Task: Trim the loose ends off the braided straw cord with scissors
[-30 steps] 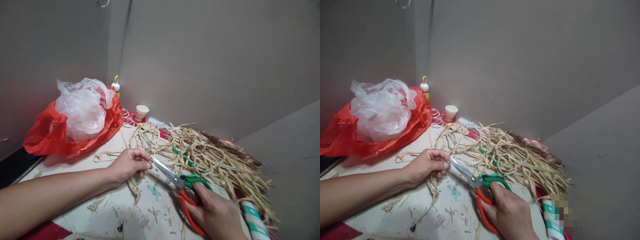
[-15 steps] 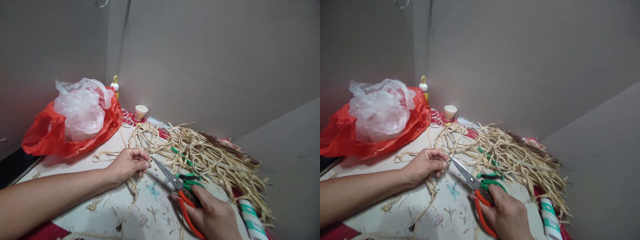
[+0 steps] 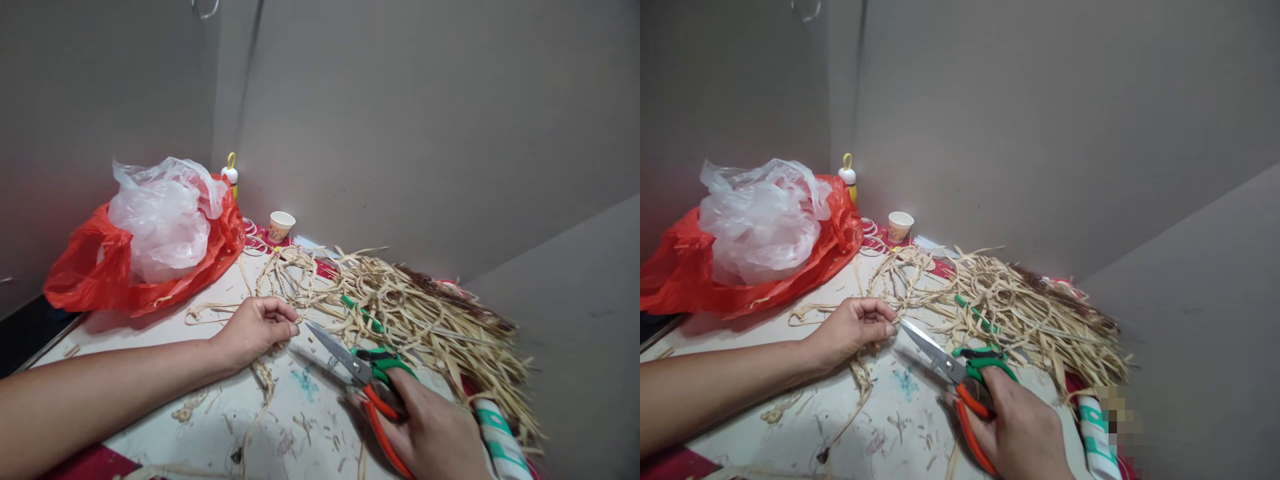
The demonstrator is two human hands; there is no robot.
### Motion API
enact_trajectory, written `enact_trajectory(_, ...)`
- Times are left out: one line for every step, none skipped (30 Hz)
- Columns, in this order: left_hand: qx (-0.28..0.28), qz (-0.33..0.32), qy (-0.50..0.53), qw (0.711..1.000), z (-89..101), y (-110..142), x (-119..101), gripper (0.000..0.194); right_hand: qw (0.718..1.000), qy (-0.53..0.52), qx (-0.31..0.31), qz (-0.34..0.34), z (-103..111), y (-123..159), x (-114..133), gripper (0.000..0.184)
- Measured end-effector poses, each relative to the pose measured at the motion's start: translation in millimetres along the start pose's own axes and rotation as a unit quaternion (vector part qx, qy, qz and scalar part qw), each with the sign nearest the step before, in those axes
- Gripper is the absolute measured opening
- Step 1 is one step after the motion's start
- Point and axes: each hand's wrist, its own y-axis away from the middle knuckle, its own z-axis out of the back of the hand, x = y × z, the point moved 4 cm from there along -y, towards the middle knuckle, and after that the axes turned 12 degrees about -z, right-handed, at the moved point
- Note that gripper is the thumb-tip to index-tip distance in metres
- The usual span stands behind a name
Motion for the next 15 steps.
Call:
enact_trajectory(0.001,-0.010,-0.010,1.000,0.1,0.0,-0.4,0.022,1.000,0.005,0.003,-0.002,0.2,-0.7,-0.2,0.030)
enact_trajectory(0.004,-0.024,-0.020,0.999,0.2,-0.1,-0.9,0.021,1.000,0.011,0.005,-0.002,0.5,-1.5,-0.4,0.030)
enact_trajectory(0.006,-0.041,-0.031,0.999,0.4,-0.3,-1.3,0.020,1.000,0.019,0.005,-0.003,1.0,-2.6,-0.7,0.031)
enact_trajectory(0.009,-0.057,-0.042,0.997,0.7,-0.6,-1.5,0.020,1.000,0.028,0.003,-0.002,1.8,-3.8,-0.9,0.032)
enact_trajectory(0.011,-0.071,-0.054,0.996,1.1,-0.8,-1.4,0.020,0.999,0.038,0.000,-0.001,2.6,-5.1,-1.1,0.033)
enact_trajectory(0.011,-0.082,-0.065,0.994,1.6,-0.9,-0.9,0.020,0.999,0.047,-0.003,0.002,3.4,-6.4,-1.1,0.034)
enact_trajectory(0.012,-0.090,-0.075,0.993,2.2,-1.1,-0.3,0.020,0.998,0.056,-0.005,0.006,4.1,-7.6,-0.9,0.035)
enact_trajectory(0.012,-0.095,-0.083,0.992,2.6,-1.2,0.4,0.020,0.998,0.065,-0.007,0.012,4.6,-8.4,-0.7,0.036)
enact_trajectory(0.013,-0.099,-0.088,0.991,3.0,-1.3,1.0,0.020,0.997,0.073,-0.010,0.016,5.2,-9.0,-0.6,0.037)
enact_trajectory(0.014,-0.102,-0.091,0.991,3.2,-1.4,1.6,0.020,0.997,0.080,-0.012,0.019,5.5,-9.2,-0.6,0.037)
enact_trajectory(0.016,-0.104,-0.093,0.990,3.3,-1.3,2.0,0.019,0.996,0.087,-0.013,0.021,5.8,-9.2,-0.8,0.038)
enact_trajectory(0.017,-0.104,-0.096,0.990,3.3,-1.2,2.3,0.019,0.995,0.092,-0.015,0.022,6.1,-9.0,-1.1,0.039)
enact_trajectory(0.017,-0.105,-0.101,0.989,3.2,-1.1,2.4,0.018,0.995,0.098,-0.017,0.022,6.5,-8.7,-1.5,0.039)
enact_trajectory(0.017,-0.105,-0.107,0.989,3.1,-0.9,2.5,0.018,0.994,0.104,-0.019,0.023,6.8,-8.5,-2.0,0.040)
enact_trajectory(0.017,-0.106,-0.112,0.988,2.9,-0.5,2.3,0.018,0.993,0.112,-0.020,0.025,7.2,-8.4,-2.5,0.040)
